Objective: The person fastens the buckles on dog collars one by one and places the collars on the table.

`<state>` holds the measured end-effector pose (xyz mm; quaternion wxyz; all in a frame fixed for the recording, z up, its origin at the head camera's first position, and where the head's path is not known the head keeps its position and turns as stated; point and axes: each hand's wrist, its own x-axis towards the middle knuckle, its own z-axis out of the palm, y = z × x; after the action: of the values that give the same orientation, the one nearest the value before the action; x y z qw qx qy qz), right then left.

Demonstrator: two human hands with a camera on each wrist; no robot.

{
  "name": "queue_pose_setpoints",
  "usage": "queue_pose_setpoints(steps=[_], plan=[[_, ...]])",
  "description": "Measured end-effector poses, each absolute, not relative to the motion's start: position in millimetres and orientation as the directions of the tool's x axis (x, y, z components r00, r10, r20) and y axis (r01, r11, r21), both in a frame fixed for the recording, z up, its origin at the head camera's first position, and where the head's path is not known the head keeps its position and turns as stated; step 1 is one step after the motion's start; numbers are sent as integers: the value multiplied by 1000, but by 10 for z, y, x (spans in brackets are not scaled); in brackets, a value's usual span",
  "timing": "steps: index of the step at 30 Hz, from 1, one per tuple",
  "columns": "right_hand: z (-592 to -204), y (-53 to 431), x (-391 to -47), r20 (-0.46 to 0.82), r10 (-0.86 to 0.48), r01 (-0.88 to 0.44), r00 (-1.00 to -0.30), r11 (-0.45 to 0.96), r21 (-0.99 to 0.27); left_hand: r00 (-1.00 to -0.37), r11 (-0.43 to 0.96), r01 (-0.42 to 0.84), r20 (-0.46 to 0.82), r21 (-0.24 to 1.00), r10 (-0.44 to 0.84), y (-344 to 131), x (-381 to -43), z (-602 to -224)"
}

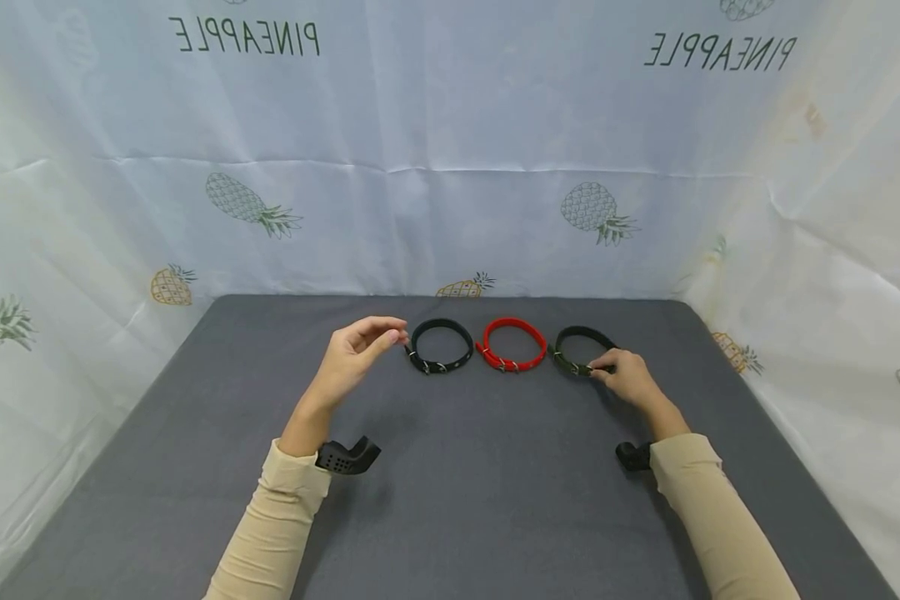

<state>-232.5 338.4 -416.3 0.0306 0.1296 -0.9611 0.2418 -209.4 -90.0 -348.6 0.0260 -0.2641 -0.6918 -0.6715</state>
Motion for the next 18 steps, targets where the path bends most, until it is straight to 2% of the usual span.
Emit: queue_pose_setpoints(steps=[13, 16, 18], plan=[[-4241, 3346, -2364, 69, -258, -262, -964, 861, -436, -867, -22, 412, 399, 911, 299, -924, -2089, -3519], [-4196, 3292, -2361, 89, -243, -256, -966, 855, -451, -875, 55, 441, 415, 896, 249, -947, -2128, -3538], [-4131, 3229, -2365, 143, -225, -266, -964, 848, -458, -870, 164, 482, 448, 860, 208, -966, -2193, -3569]])
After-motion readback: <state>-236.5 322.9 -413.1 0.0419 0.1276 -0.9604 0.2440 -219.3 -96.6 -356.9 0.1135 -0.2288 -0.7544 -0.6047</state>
